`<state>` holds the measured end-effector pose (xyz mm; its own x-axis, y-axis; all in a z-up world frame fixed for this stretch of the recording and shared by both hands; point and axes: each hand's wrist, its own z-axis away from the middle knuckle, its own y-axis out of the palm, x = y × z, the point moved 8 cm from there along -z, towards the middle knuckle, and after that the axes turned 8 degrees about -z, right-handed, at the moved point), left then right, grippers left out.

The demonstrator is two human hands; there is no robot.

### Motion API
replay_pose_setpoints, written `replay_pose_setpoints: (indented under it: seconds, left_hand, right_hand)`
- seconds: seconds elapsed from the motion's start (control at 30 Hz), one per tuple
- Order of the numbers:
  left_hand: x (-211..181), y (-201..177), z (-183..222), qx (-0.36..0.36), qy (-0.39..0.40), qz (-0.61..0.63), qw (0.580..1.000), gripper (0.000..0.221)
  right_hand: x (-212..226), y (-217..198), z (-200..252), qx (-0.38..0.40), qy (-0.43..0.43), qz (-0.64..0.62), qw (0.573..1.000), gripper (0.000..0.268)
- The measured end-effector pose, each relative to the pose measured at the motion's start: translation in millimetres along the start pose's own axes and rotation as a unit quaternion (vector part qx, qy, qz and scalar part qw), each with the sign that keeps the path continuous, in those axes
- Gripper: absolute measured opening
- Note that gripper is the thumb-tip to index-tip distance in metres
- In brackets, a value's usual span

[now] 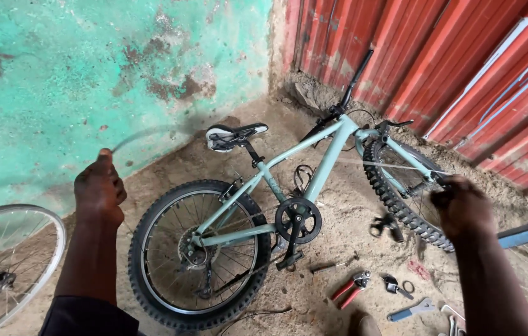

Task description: Repairing a bicycle shifter by threading and adjusting the shifter cable using pliers.

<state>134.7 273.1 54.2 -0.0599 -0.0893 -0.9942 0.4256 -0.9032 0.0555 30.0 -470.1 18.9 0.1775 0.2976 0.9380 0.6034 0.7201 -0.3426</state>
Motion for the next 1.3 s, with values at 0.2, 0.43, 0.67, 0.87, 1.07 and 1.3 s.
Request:
replay_pose_setpoints:
  seconds: [0.2, 0.43, 0.67, 0.87, 1.07, 1.3]
  left_hand:
    - [-24, 46, 35, 0.061, -0.011, 0.002, 0.998, 0.052]
    - [15, 110, 37, 0.175, 0.022, -0.096, 0.98, 0.055]
    - [35, 161, 73, 0.372, 0.023, -0.126, 0.92, 0.051]
    - [53, 185, 84, 0.39, 0.008, -0.044, 0.92, 0.045]
    - [18, 143, 60, 0.273, 0.041, -0.129, 0.952, 0.039]
    - [57, 34, -54, 0.091, 0.108, -0.179, 0.974, 0.05]
  right_hand:
    - [83, 72, 66, 0.173, 0.006, 0.093, 0.98, 0.046]
    - [137, 63, 82, 0.126, -0.04, 0.009, 0.991, 0.026]
    - [157, 85, 100, 0.211, -0.105, -0.082, 0.968, 0.016]
    - [188, 99, 131, 0.177, -0.174, -0.186, 0.951, 0.016]
    - [141, 29, 72, -0.036, -0.145, -0.291, 0.945, 0.022]
    - [14, -67, 10, -0.18, -0.067, -0.11, 0.975, 0.013]
